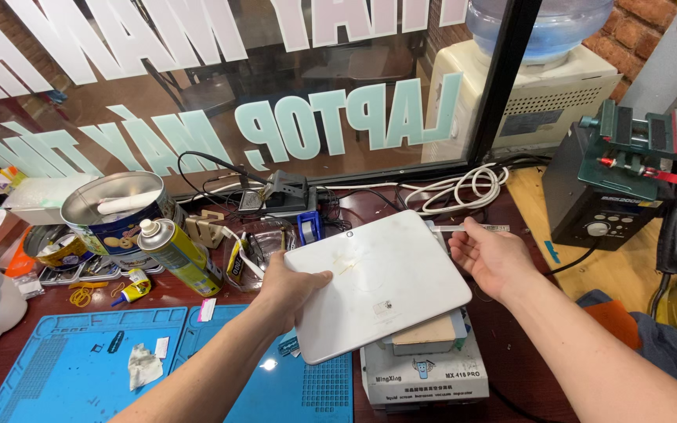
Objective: The person uses a plastic prying tool to separate the back cover of a white tablet from its frame. After removing the cover, they peel off adhesive tape and disconnect internal ribbon cables to expose the motherboard and battery.
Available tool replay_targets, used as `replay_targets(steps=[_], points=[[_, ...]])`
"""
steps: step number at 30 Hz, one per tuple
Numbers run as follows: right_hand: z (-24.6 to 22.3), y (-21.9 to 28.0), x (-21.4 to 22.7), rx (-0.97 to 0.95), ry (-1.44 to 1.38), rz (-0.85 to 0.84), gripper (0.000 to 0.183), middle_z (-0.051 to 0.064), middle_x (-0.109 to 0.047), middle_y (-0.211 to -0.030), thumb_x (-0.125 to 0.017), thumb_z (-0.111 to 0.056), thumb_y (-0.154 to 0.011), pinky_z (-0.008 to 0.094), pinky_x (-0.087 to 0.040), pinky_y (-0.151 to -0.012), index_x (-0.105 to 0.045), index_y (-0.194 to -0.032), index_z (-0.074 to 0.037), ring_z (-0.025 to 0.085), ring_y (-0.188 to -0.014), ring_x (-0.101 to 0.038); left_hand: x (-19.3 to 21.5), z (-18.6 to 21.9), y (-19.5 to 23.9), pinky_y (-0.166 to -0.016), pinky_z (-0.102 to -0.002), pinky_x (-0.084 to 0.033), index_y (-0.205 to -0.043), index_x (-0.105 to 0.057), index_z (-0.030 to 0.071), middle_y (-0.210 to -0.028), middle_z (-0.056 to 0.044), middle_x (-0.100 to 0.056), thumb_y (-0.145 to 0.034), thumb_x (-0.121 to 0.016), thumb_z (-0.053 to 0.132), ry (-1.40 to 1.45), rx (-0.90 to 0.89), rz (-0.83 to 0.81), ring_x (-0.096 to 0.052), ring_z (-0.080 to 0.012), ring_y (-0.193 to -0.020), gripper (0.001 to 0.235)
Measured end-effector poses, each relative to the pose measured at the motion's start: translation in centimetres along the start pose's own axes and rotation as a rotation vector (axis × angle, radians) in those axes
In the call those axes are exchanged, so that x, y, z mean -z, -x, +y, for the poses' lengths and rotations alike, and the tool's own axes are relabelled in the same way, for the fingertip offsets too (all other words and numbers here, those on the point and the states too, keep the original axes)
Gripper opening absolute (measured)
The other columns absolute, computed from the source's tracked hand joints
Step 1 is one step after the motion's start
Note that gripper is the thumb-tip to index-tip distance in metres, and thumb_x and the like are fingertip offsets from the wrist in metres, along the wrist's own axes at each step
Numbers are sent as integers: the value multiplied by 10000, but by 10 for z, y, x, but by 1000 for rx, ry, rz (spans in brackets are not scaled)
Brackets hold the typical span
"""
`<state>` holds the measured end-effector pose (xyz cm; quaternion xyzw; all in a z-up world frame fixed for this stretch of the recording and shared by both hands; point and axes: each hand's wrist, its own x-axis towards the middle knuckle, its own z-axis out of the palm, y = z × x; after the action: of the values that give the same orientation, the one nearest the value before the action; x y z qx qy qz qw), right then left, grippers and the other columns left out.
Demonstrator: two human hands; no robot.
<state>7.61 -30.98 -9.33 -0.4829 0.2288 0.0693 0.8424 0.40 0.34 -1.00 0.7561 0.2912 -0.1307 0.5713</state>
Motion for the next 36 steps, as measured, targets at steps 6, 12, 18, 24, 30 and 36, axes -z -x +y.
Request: replay_targets(steps=[6,12,18,24,30,36], points=[[-3,10,-10,-27,30,67,189,124,-658,-992,-598,-198,-1013,375,-581,-808,-553,-1055,-19,237,-919,-671,0,3,4,-636,-482,-698,-1453,-281,71,-1123,-255,-673,-851,-750,44,29,3,-14,-780,-341,-814,763],[-2,18,-14,-2,-2,68,198,145,-655,-1003,-575,-209,-1034,410,-602,-860,-539,-1036,-14,266,-949,-688,0,4,5,-640,-491,-690,-1484,-235,84,-1116,-264,-673,-850,-757,56,-11,24,5,-775,-352,-813,822],[-4,20,-15,7,-31,37,190,146,-660,-1004,-549,-219,-1043,414,-611,-859,-524,-999,-36,270,-951,-699,0,4,6,-631,-489,-694,-1485,-238,63,-1108,-272,-673,-859,-744,56,-6,3,-9,-777,-350,-801,805],[-2,21,-17,9,-43,52,191,148,-658,-995,-543,-219,-1048,403,-610,-852,-519,-992,-38,271,-944,-702,1,4,5,-646,-484,-695,-1514,-177,87,-1119,-266,-666,-868,-738,56,-22,16,-3,-776,-340,-812,856],[1,10,-9,-18,-41,41,197,149,-661,-981,-545,-218,-1049,378,-610,-841,-526,-1005,-27,257,-919,-700,-1,5,7,-644,-482,-650,-1546,-145,92,-1109,-285,-656,-886,-730,85,-62,10,3,-782,-358,-808,882],[5,-20,-4,-182,23,-14,241,111,-685,-979,-570,-226,-1041,292,-582,-804,-601,-1054,13,172,-861,-682,-1,9,6,-651,-522,-683,-1574,-125,181,-1126,-272,-670,-865,-743,69,-34,77,15,-769,-351,-815,948]])
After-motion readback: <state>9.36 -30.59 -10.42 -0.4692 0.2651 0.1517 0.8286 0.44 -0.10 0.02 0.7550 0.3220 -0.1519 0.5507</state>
